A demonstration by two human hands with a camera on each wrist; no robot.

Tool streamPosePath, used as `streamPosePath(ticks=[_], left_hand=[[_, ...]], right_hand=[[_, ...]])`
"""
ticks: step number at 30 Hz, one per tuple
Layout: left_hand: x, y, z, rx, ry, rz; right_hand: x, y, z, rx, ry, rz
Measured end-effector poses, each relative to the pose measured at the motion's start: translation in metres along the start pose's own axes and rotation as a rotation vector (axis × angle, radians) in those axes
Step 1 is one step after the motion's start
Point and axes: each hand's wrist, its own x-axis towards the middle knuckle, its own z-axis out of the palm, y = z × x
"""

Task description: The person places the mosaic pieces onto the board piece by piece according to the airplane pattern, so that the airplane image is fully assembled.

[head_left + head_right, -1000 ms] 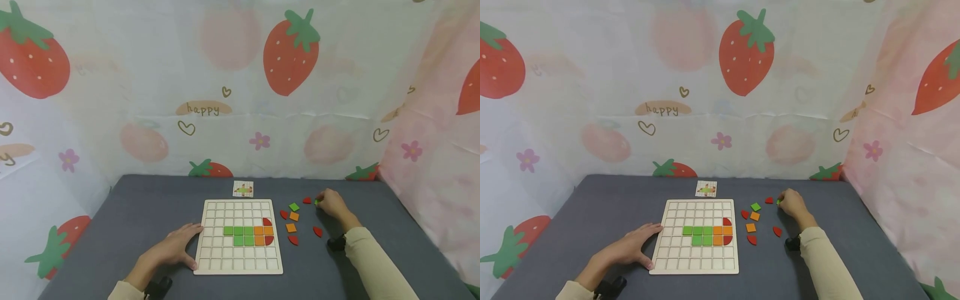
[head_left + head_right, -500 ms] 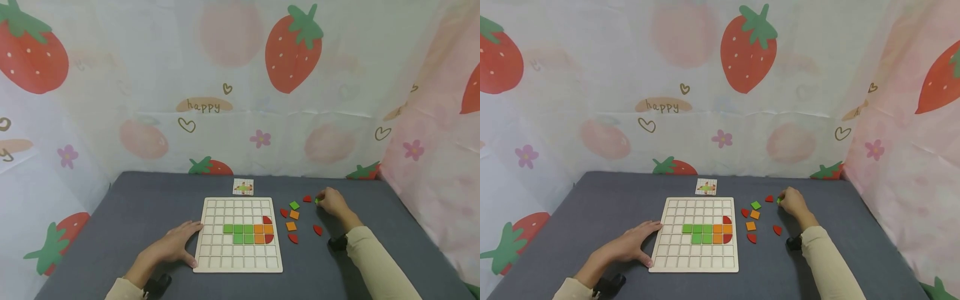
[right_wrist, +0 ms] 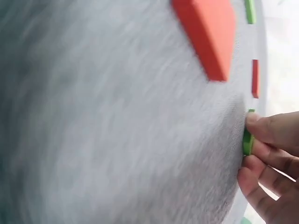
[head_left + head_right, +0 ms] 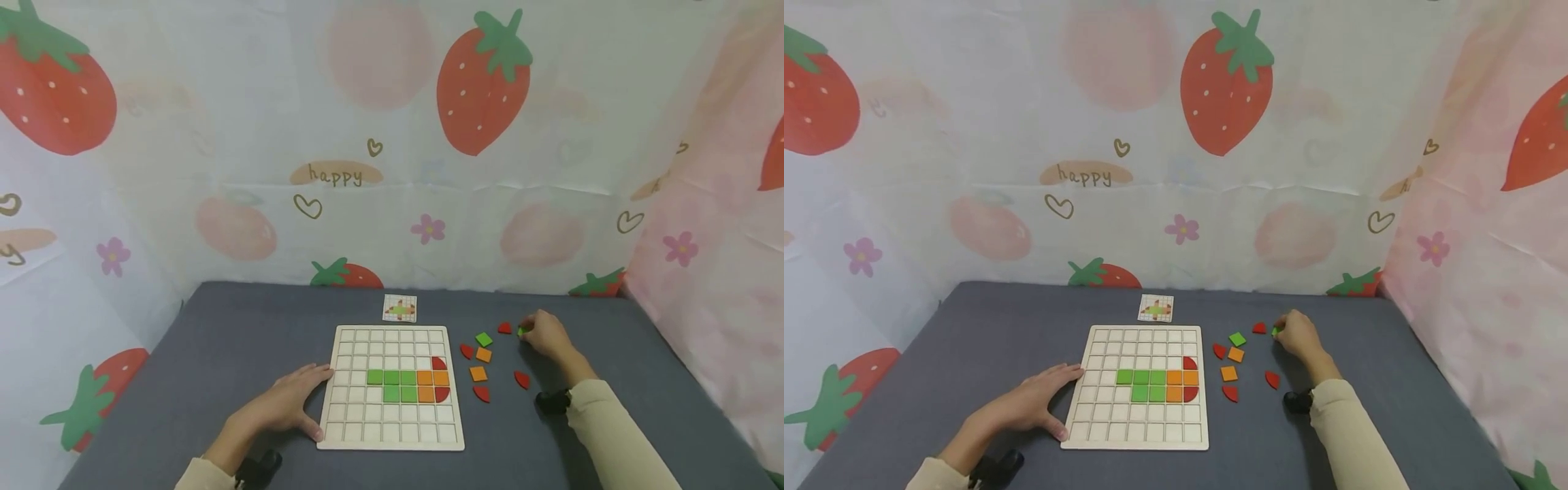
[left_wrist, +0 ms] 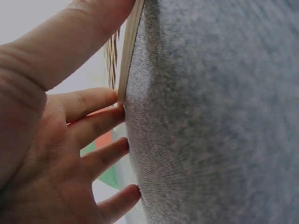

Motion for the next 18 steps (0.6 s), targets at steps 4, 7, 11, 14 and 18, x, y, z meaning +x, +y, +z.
streamPosePath(ticks=[4,7,11,14,18], left_hand=[[-0.001,0.000,-0.001,0.012,0.000,0.004],[-0.001,0.001,0.000,-0.003,-0.001,-0.005],[0.000,0.001,0.001,-0.016,-0.013,-0.011],[0.000,0.001,0.002,-0.020,-0.020,-0.013],[-0.002,-0.001,-0.001,-0.019,-0.011,-0.004]], right_hand=[[-0.001,-0.002,-0.001,0.009,-0.017,0.001],[-0.002,-0.003,-0.002,0.010,-0.026,-0.011],[-0.006,-0.002,0.000,0.022,-0.015,-0.015],[-0.010,-0.002,0.001,0.045,0.000,-0.021],[-0.014,-0.012,-0.001,0.070,0.019,-0.055]])
